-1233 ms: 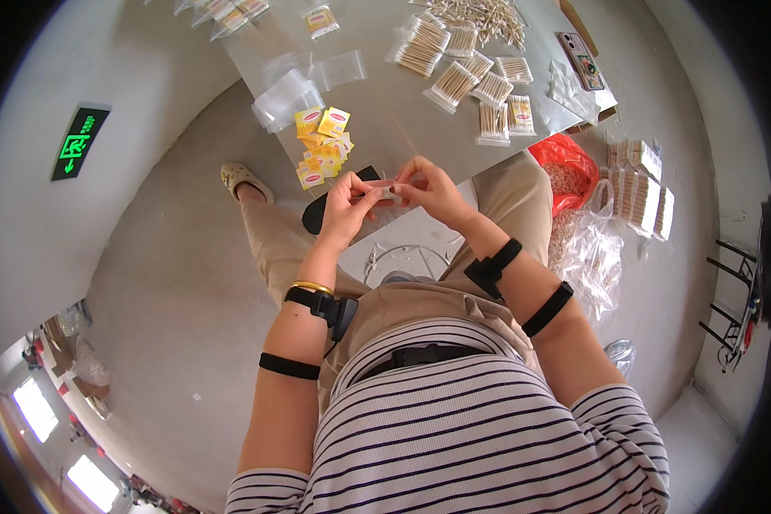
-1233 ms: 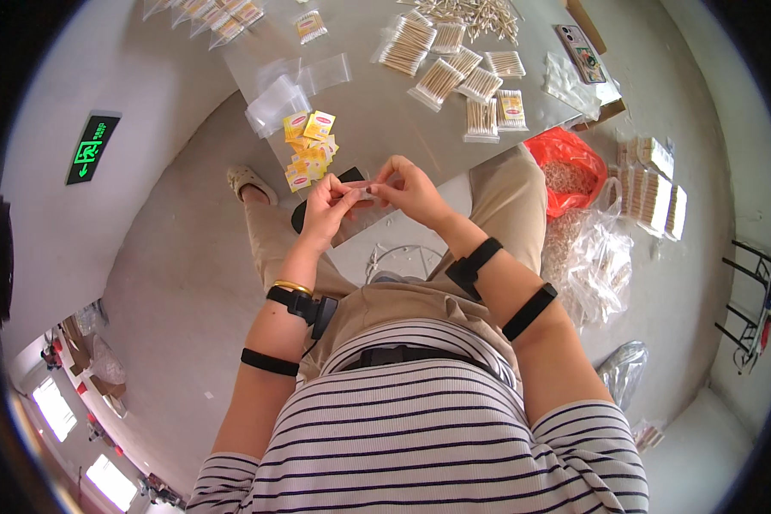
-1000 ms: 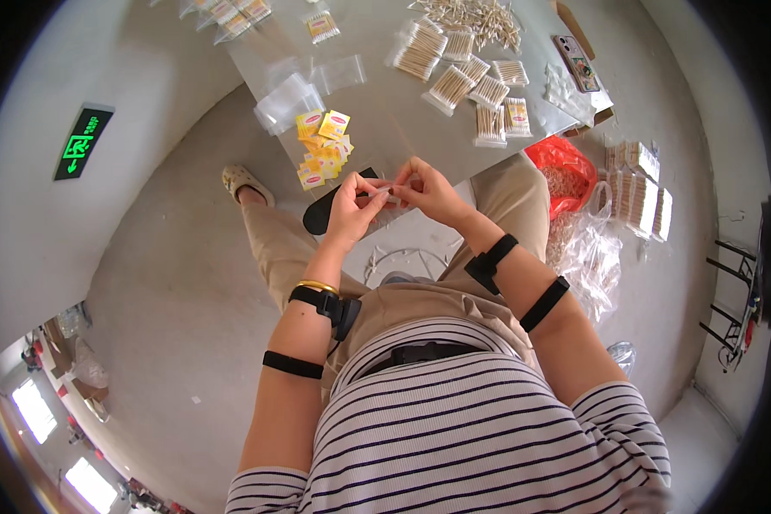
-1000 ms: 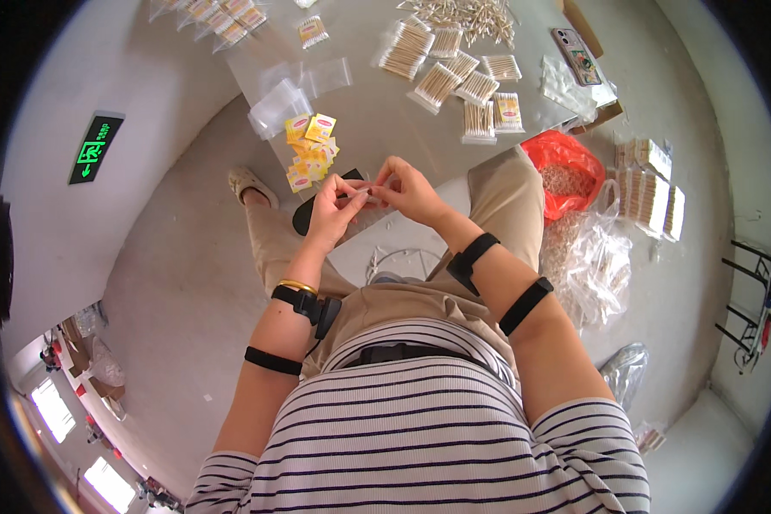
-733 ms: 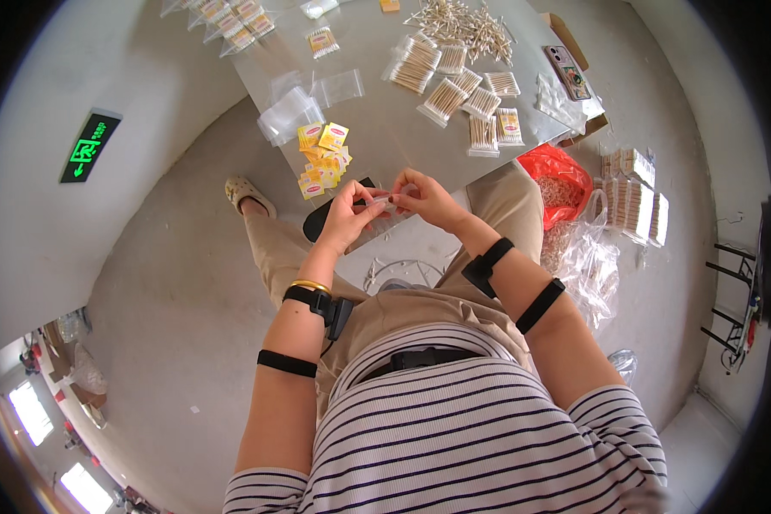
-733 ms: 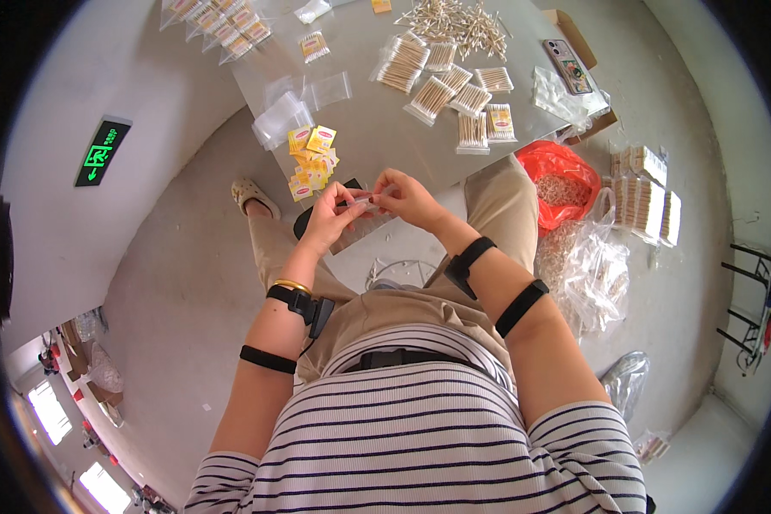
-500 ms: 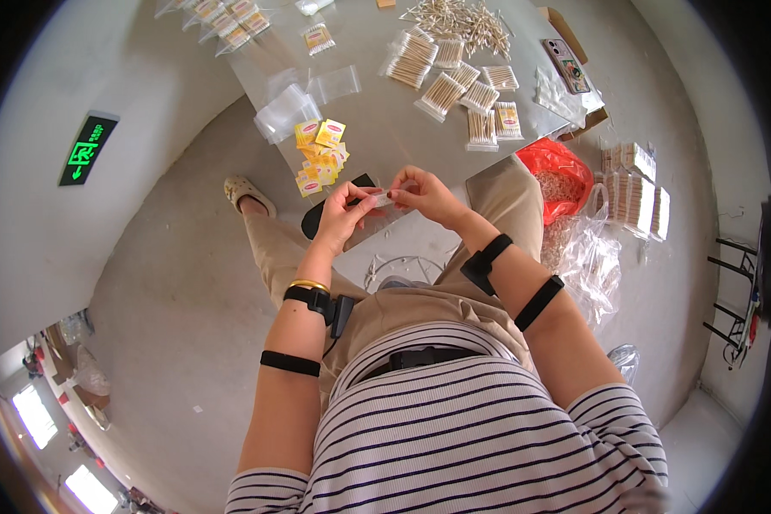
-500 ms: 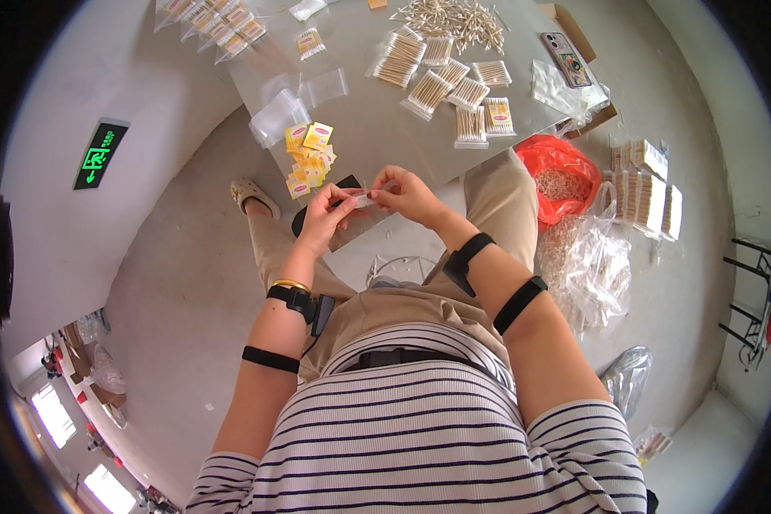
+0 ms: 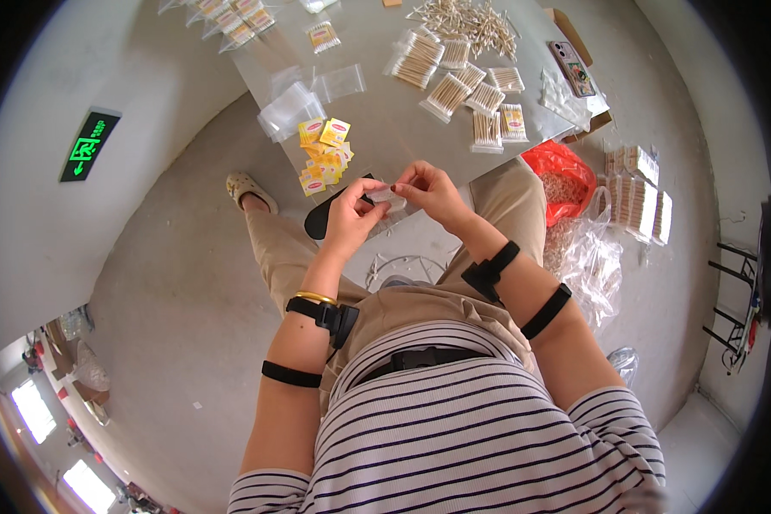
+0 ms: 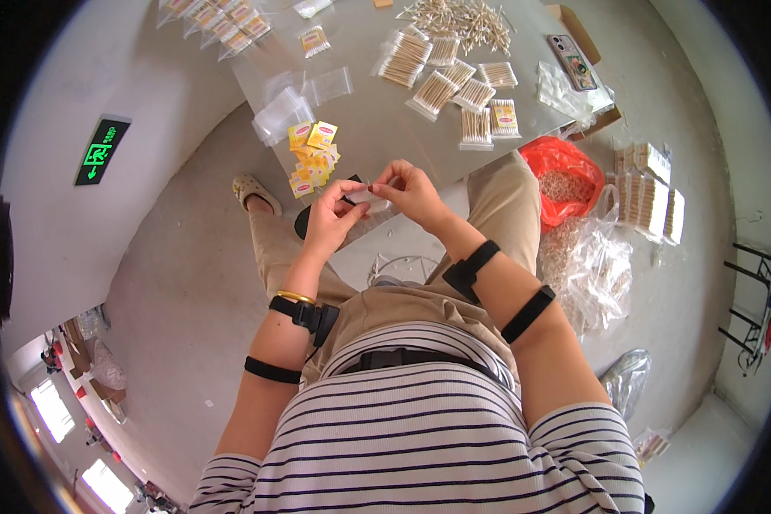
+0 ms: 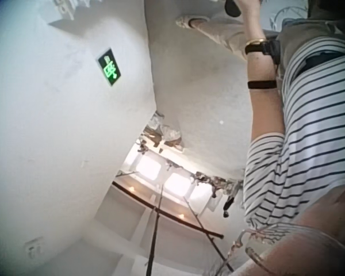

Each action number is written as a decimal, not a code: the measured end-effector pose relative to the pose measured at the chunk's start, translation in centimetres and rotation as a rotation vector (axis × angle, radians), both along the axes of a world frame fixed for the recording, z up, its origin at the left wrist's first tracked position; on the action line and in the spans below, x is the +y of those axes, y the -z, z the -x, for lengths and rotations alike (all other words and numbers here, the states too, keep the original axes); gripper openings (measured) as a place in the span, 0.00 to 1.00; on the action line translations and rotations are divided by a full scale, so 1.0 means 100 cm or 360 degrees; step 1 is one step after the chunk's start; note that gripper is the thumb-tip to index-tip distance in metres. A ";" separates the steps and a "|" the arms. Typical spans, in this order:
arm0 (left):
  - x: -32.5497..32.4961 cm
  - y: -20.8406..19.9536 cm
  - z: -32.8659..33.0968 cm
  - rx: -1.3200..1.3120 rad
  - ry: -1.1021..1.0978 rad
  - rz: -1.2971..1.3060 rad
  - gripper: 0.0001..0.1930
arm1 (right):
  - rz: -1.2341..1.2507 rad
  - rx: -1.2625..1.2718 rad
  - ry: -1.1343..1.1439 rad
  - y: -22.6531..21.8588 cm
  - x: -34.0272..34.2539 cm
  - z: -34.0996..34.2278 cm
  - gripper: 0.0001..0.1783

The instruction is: The person packs cotton swabs into small plastic bags, places a yellow label inside each bag, and seals them. The person repeats this process for multiple units, stacking the finished packages on the table.

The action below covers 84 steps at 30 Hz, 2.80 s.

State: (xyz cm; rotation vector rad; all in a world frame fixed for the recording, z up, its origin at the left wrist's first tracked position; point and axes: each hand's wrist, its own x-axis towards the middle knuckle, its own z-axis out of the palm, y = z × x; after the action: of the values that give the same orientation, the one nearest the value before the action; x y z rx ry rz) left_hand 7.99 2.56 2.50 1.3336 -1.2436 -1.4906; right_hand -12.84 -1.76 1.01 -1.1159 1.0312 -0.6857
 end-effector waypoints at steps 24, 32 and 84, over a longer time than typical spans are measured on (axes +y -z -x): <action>0.025 -0.125 0.006 0.0471 -0.0246 0.0234 0.08 | 0.0248 -0.0406 0.0051 -0.132 0.026 0.006 0.09; 0.031 -0.085 0.016 0.0243 -0.0257 0.0161 0.08 | 0.0265 -0.0361 0.0148 -0.080 0.028 0.006 0.08; 0.005 0.002 0.016 -0.0280 -0.0243 0.0103 0.31 | 0.0375 0.0402 -0.0017 -0.016 0.004 -0.011 0.08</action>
State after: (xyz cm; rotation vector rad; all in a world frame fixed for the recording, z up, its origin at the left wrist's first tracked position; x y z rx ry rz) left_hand 6.42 3.01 2.31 1.5066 -1.2575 -1.2393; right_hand -11.74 -1.38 2.59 -1.4394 1.1781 -0.6817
